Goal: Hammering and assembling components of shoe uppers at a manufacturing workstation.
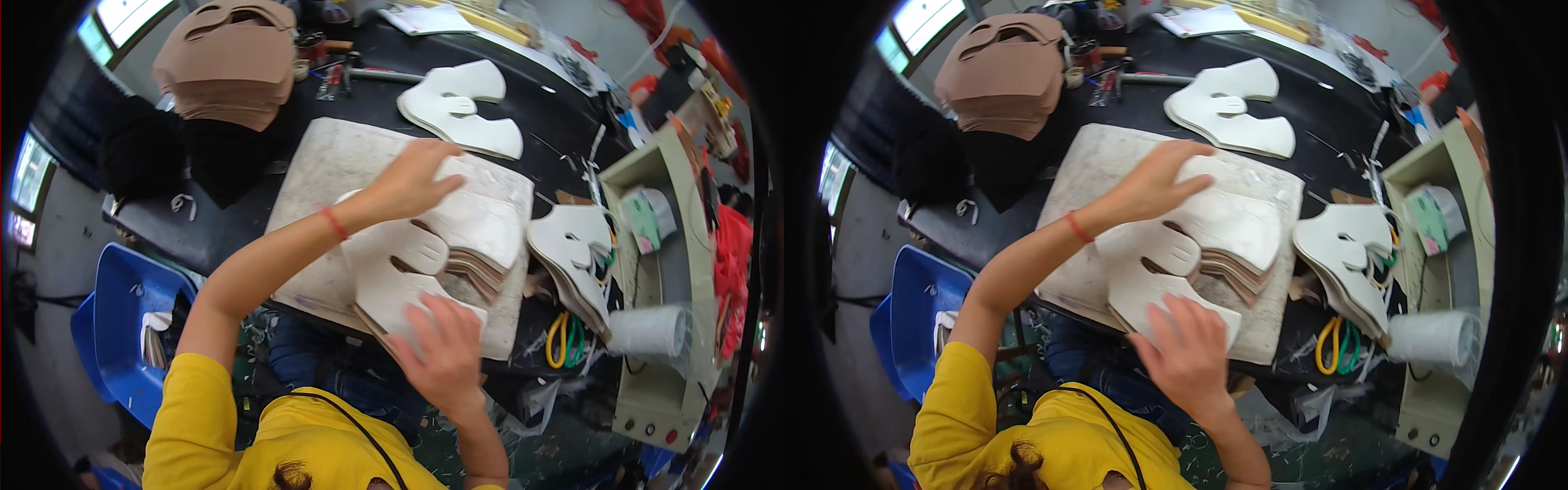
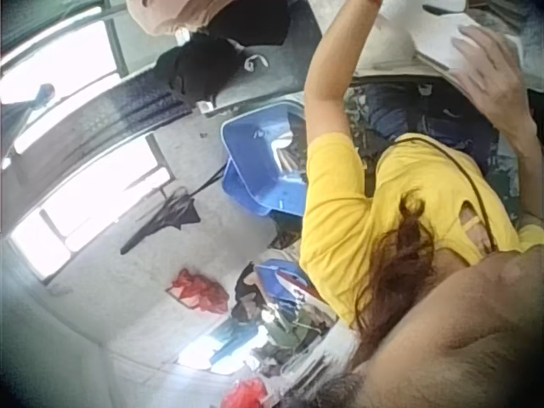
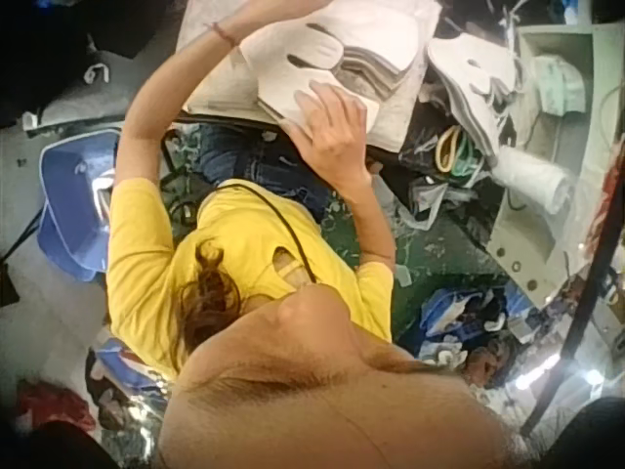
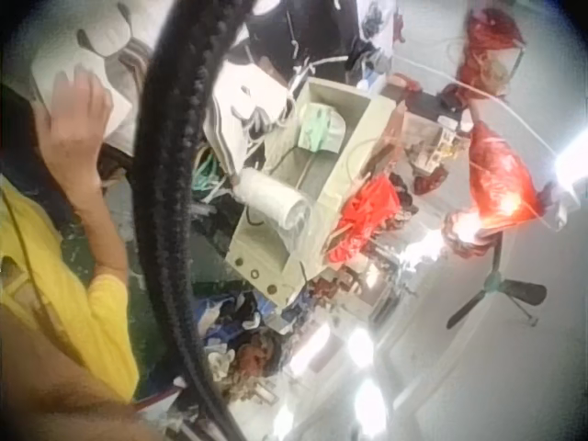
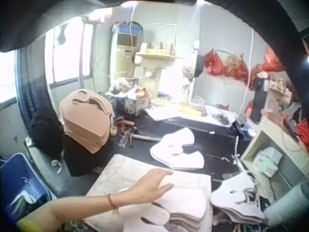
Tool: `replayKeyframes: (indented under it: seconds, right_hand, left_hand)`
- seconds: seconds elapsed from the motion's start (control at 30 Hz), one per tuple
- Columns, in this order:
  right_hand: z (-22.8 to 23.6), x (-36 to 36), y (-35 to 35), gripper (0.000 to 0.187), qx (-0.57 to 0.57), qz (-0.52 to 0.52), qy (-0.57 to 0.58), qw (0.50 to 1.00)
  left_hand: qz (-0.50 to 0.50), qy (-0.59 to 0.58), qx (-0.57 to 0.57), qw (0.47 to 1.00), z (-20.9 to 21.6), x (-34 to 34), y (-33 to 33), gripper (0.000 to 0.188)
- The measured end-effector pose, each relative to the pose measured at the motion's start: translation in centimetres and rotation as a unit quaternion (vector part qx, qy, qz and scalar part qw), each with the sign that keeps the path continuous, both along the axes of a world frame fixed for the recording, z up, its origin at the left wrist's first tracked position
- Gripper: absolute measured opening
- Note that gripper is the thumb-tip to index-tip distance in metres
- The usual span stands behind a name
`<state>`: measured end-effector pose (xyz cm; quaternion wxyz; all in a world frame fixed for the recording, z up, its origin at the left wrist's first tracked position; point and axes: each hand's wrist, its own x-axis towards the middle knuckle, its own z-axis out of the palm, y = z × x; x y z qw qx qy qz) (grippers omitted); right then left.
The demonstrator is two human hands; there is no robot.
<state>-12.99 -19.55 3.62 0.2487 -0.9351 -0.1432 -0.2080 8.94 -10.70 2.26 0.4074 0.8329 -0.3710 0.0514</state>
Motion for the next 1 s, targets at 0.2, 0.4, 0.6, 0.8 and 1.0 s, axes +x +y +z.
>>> replayKeyframes:
  seconds: [0.2, 0.4, 0.6, 0.8, 1.0]
  right_hand:
    - [-1.3, 2.4, 3.2, 0.049, -0.138, 0.055, 0.047, 0.988]
    - [0.2, 2.7, 2.9, 0.045, -0.013, 0.098, 0.07, 0.993]
    - [1.6, 3.1, 5.4, 0.038, 0.008, 0.096, 0.079, 0.992]
    - [1.4, 7.4, 6.7, 0.015, 0.122, 0.05, 0.025, 0.991]
    - [2.3, 6.8, 8.1, 0.017, 0.008, 0.039, -0.013, 0.999]
  left_hand:
    - [0.121, 0.152, -0.055, 0.979, -0.5, -4.4, 12.9, 0.032]
    - [0.159, 0.36, -0.396, 0.83, -2.1, -10.9, 14.3, 0.039]
    - [-0.069, 0.602, -0.599, 0.523, -0.1, -10.4, 10.2, 0.058]
    - [-0.07, 0.596, -0.568, 0.563, 0.6, -11.0, 9.4, 0.05]
    - [-0.097, 0.547, -0.487, 0.674, 0.0, -11.8, 9.2, 0.057]
